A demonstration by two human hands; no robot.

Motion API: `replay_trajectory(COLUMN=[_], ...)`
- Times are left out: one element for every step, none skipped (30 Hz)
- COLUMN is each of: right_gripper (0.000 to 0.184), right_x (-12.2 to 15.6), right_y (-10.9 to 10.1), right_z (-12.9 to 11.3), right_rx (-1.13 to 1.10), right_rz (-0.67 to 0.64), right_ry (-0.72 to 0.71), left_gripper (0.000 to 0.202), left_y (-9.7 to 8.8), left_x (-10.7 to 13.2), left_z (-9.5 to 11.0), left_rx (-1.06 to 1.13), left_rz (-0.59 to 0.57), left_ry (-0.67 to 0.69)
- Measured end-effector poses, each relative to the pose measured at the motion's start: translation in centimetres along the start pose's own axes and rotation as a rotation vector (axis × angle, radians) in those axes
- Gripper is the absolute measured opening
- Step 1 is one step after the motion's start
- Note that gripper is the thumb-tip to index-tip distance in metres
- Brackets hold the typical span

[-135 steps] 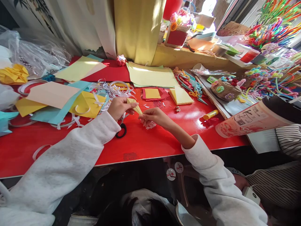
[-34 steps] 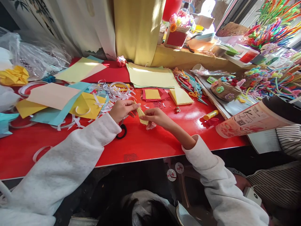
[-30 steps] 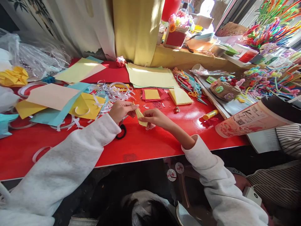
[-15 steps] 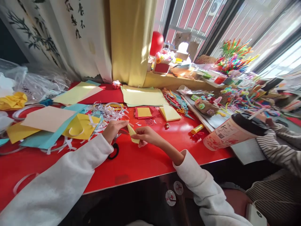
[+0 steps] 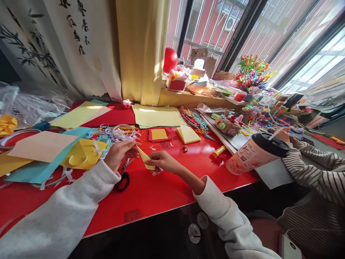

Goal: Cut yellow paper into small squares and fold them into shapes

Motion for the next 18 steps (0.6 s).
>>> replay_trajectory(right_gripper=[0.028,0.027,0.026,0.025,0.024,0.024,0.023,0.023,0.022,0.023,0.022,0.022,0.022,0.021,0.021,0.021,0.021,0.021], right_x=[-0.1,-0.2,-0.2,-0.3,-0.3,-0.2,-0.2,-0.1,0.0,0.0,0.0,0.0,0.0,0.0,0.0,0.0,0.0,0.0], right_y=[-0.1,-0.3,-0.3,-0.4,-0.3,-0.2,-0.1,0.0,0.1,0.2,0.2,0.2,0.0,-0.4,-0.8,-1.2,-1.5,-1.6], right_z=[0.3,0.6,0.7,0.8,0.7,0.5,0.3,0.1,0.0,-0.1,-0.2,-0.2,-0.3,-0.3,-0.4,-0.4,-0.5,-0.5], right_rx=[-0.023,-0.049,-0.074,-0.098,-0.119,-0.137,-0.155,-0.17,-0.18,-0.186,-0.187,-0.185,-0.182,-0.182,-0.186,-0.19,-0.192,-0.189], right_rz=[0.009,0.02,0.029,0.032,0.029,0.023,0.016,0.008,0.001,-0.004,-0.005,0.001,0.019,0.052,0.096,0.136,0.164,0.178], right_ry=[0.019,0.035,0.044,0.044,0.036,0.024,0.01,-0.001,-0.01,-0.014,-0.018,-0.024,-0.032,-0.043,-0.055,-0.066,-0.072,-0.073], left_gripper=[0.028,0.033,0.036,0.037,0.036,0.034,0.033,0.032,0.031,0.03,0.029,0.029,0.03,0.032,0.035,0.036,0.036,0.035], left_y=[0.1,0.2,0.3,0.5,0.6,0.6,0.6,0.5,0.5,0.4,0.4,0.3,0.2,0.1,0.1,0.1,0.3,0.5], left_x=[0.0,0.0,0.0,0.0,0.0,0.0,0.0,-0.1,-0.2,-0.2,-0.2,-0.1,-0.1,0.0,0.1,0.2,0.3,0.3], left_z=[0.6,1.2,1.6,1.9,1.9,1.8,1.7,1.6,1.5,1.5,1.6,1.7,1.9,2.1,2.3,2.3,2.2,2.0], left_rx=[-0.049,-0.096,-0.135,-0.161,-0.173,-0.172,-0.159,-0.142,-0.13,-0.125,-0.127,-0.127,-0.122,-0.109,-0.093,-0.083,-0.08,-0.083], left_rz=[-0.008,-0.017,-0.025,-0.035,-0.046,-0.053,-0.053,-0.054,-0.057,-0.061,-0.064,-0.062,-0.055,-0.044,-0.036,-0.037,-0.042,-0.052], left_ry=[0.057,0.117,0.168,0.201,0.214,0.216,0.214,0.212,0.213,0.216,0.221,0.228,0.234,0.238,0.237,0.227,0.211,0.188])
Point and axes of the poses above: each hand's wrist, its own x-axis away from the middle knuckle, its own y-axis out of the palm, z = x × y, the point moved 9 cm from there along -x, towards the middle knuckle, and after that the axes turned 2 degrees about -x, right-handed, at the moved point
